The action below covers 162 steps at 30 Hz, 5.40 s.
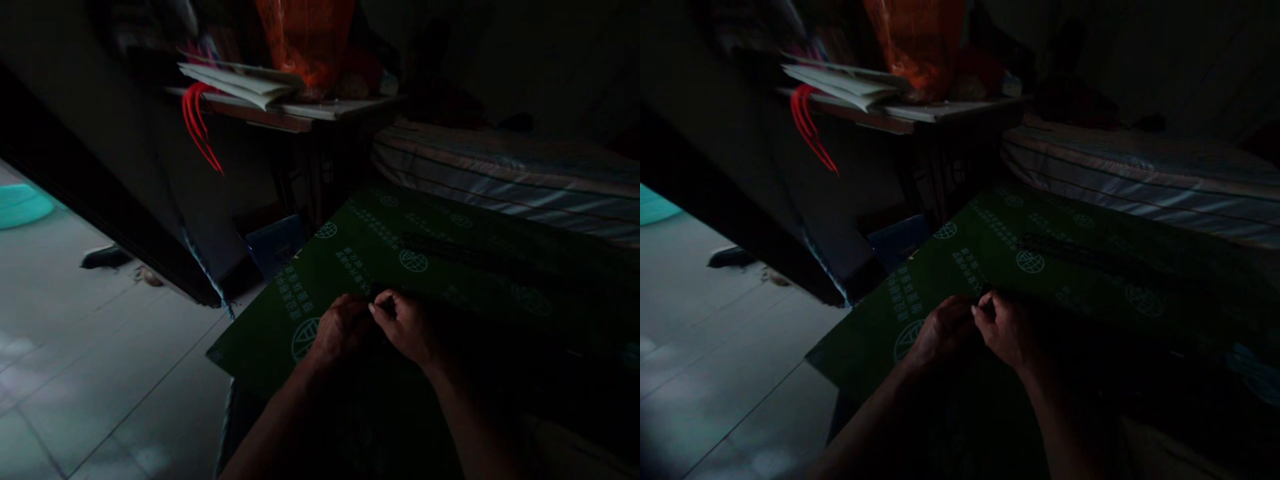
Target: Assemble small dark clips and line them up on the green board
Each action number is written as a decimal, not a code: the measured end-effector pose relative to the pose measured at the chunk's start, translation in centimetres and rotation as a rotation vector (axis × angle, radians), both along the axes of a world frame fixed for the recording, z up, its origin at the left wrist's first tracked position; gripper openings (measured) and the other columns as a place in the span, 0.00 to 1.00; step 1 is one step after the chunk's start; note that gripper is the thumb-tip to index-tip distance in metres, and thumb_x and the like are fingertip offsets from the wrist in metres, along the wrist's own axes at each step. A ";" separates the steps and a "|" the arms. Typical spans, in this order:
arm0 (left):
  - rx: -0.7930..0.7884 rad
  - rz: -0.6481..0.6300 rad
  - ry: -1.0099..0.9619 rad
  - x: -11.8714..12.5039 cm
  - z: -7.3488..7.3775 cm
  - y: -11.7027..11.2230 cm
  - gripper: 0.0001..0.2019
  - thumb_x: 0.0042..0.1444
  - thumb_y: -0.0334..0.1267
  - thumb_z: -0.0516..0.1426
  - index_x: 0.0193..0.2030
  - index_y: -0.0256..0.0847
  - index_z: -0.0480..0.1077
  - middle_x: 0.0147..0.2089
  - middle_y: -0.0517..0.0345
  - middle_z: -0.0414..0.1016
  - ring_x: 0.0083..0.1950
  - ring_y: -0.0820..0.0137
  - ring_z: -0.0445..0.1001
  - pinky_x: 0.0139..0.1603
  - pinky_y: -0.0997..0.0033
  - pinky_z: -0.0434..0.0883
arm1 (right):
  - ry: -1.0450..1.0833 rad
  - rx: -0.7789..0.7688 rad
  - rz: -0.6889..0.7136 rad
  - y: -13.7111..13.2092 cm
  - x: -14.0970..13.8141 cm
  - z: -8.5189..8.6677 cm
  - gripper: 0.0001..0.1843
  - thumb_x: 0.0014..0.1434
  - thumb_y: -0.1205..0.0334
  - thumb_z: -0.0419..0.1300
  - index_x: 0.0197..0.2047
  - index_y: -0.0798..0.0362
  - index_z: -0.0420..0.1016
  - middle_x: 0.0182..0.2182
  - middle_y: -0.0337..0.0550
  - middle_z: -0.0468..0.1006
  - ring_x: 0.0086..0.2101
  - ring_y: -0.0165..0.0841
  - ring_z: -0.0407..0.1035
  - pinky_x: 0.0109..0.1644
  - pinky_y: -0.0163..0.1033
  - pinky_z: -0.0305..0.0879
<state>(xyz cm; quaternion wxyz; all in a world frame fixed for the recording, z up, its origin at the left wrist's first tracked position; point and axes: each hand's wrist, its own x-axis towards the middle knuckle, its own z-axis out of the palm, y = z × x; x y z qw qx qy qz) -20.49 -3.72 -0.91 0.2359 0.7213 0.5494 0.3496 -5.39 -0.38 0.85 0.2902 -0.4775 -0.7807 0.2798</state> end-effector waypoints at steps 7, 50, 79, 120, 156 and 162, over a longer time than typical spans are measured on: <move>0.090 0.004 0.141 -0.5 -0.9 1.1 0.11 0.55 0.36 0.50 0.39 0.39 0.72 0.43 0.49 0.72 0.42 0.64 0.73 0.40 0.67 0.72 | -0.027 0.036 -0.037 0.1 -1.4 0.0 0.11 0.58 0.56 0.51 0.35 0.53 0.70 0.26 0.44 0.78 0.28 0.32 0.73 0.31 0.31 0.62; 0.332 0.003 0.221 -1.3 -2.1 2.5 0.13 0.56 0.43 0.50 0.41 0.44 0.72 0.39 0.53 0.74 0.39 0.64 0.73 0.37 0.67 0.74 | 0.132 0.076 -0.163 0.8 -1.5 -1.1 0.12 0.60 0.57 0.49 0.34 0.53 0.70 0.19 0.37 0.71 0.19 0.26 0.64 0.23 0.29 0.55; 0.044 0.065 0.161 0.8 0.1 1.0 0.08 0.52 0.36 0.55 0.36 0.40 0.75 0.38 0.53 0.72 0.40 0.65 0.72 0.40 0.66 0.70 | 0.889 -0.344 -0.281 1.1 -0.4 -2.3 0.16 0.54 0.48 0.55 0.27 0.53 0.61 0.10 0.27 0.62 0.09 0.21 0.51 0.12 0.26 0.45; -0.736 -0.227 -1.518 3.4 1.3 1.4 0.10 0.49 0.38 0.61 0.35 0.31 0.72 0.28 0.52 0.75 0.23 0.75 0.71 0.19 0.80 0.63 | 0.846 -0.273 -0.072 1.1 2.1 -0.4 0.16 0.54 0.52 0.59 0.43 0.51 0.73 0.39 0.47 0.78 0.42 0.39 0.71 0.47 0.44 0.65; -0.872 -0.312 -1.641 3.1 0.4 1.3 0.08 0.51 0.33 0.57 0.26 0.29 0.70 0.22 0.52 0.73 0.19 0.74 0.71 0.19 0.79 0.65 | 0.901 -0.334 0.006 0.4 2.1 -1.3 0.13 0.48 0.62 0.65 0.40 0.48 0.76 0.36 0.40 0.80 0.37 0.35 0.74 0.42 0.41 0.70; -0.862 -0.340 -1.659 2.8 0.3 1.4 0.06 0.48 0.33 0.58 0.26 0.31 0.69 0.21 0.54 0.72 0.18 0.75 0.69 0.17 0.81 0.63 | 0.736 -0.265 0.078 0.4 2.3 -0.7 0.10 0.49 0.62 0.64 0.38 0.48 0.76 0.38 0.41 0.79 0.40 0.36 0.72 0.46 0.41 0.68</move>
